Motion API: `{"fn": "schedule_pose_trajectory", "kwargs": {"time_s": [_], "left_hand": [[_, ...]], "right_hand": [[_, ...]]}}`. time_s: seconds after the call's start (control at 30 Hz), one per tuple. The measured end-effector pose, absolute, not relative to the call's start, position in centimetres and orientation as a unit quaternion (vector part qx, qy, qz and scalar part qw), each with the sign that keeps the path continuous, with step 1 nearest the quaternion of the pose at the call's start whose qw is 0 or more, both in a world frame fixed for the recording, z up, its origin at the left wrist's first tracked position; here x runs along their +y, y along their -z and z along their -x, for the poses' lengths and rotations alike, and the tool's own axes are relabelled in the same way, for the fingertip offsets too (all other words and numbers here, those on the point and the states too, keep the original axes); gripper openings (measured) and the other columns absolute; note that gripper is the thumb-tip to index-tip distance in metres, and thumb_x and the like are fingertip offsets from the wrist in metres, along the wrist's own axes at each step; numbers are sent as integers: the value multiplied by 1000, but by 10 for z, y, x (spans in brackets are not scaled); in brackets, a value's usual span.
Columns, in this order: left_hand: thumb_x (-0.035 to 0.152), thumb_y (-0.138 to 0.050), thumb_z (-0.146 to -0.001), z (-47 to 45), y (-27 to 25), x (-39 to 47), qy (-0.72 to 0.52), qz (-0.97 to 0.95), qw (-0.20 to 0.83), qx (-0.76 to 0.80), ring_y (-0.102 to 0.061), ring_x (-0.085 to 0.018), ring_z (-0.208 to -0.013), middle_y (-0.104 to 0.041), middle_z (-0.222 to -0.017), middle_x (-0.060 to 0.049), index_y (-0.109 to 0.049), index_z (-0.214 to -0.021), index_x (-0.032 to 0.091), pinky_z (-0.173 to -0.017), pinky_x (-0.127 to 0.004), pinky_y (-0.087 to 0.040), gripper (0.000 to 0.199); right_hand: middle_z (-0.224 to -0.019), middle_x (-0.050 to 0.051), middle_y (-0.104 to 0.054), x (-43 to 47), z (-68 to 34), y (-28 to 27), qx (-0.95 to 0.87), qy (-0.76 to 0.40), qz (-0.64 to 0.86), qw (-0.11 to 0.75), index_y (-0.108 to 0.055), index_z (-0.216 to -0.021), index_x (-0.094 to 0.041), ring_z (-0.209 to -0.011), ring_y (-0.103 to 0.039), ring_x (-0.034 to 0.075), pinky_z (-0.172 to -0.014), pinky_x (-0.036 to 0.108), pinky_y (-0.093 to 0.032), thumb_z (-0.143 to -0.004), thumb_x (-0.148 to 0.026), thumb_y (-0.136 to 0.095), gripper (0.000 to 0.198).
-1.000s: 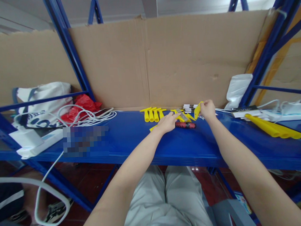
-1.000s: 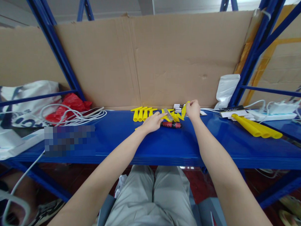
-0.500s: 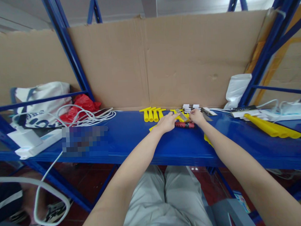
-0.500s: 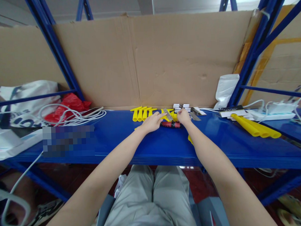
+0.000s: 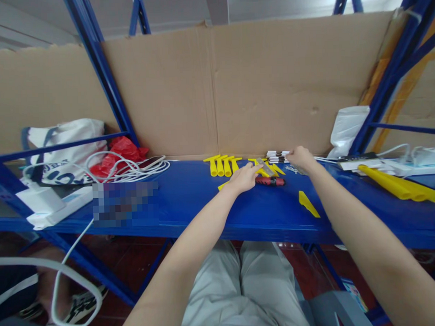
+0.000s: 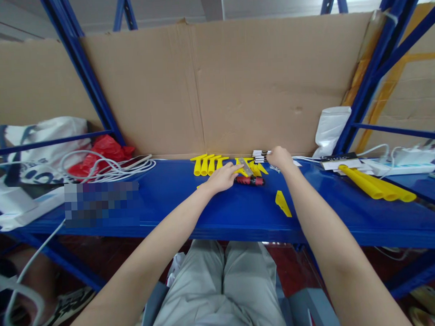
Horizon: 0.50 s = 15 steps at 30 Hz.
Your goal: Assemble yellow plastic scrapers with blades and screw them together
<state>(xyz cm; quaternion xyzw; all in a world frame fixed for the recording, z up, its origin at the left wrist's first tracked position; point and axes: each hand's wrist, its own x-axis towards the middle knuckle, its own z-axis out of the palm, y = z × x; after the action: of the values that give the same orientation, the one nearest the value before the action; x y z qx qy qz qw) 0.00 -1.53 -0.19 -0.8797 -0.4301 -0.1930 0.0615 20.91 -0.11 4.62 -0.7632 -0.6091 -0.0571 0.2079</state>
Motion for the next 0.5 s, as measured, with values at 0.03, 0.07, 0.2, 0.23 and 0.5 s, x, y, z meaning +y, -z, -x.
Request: {"fn": "schedule_pose_trajectory", "kwargs": {"time_s": [0.03, 0.07, 0.2, 0.23, 0.5], "left_hand": [[23, -37, -90, 0, 2, -15, 193, 880, 60, -430, -54, -22, -104, -50, -118, -7, -40, -135, 27, -86, -33, -45, 45], [23, -37, -90, 0, 2, -15, 194, 880, 58, -429, -54, -21, -104, -50, -118, -7, -40, -135, 27, -86, -33, -45, 45], [24, -36, -91, 0, 2, -16, 202, 880, 50, -428, -55, -21, -103, -52, -115, -7, -41, -134, 26, -86, -34, -45, 44], [24, -36, -91, 0, 2, -17, 203, 880, 50, -427, -55, -21, -103, -52, -115, -7, -41, -134, 26, -86, -34, -45, 44], [25, -36, -91, 0, -1, -19, 195, 878, 52, -433, -56, -21, -100, -50, -119, -7, -38, -136, 27, -86, -34, -45, 45]], "right_hand": [[-81, 18, -65, -4, -212, -53, -627, 29, 764, 151, -65, -76, -11, -79, -62, 26, -63, 30, -41, -80, -28, -49, 24], [-73, 17, -64, -8, -214, -59, -649, -16, 757, 82, -64, -70, -11, -71, -61, 24, -59, 30, -41, -79, -33, -51, 26], [-60, 8, -58, -29, -221, -66, -709, -131, 690, -64, -58, -60, -15, -52, -52, 15, -50, 28, -37, -73, -54, -56, 41], [-59, 7, -56, -35, -221, -64, -718, -152, 673, -93, -57, -59, -16, -50, -50, 13, -49, 27, -37, -70, -60, -56, 45], [-47, 0, -46, -72, -227, -44, -718, -218, 625, -215, -49, -52, -16, -40, -39, 7, -43, 24, -30, -60, -72, -56, 57]]}}
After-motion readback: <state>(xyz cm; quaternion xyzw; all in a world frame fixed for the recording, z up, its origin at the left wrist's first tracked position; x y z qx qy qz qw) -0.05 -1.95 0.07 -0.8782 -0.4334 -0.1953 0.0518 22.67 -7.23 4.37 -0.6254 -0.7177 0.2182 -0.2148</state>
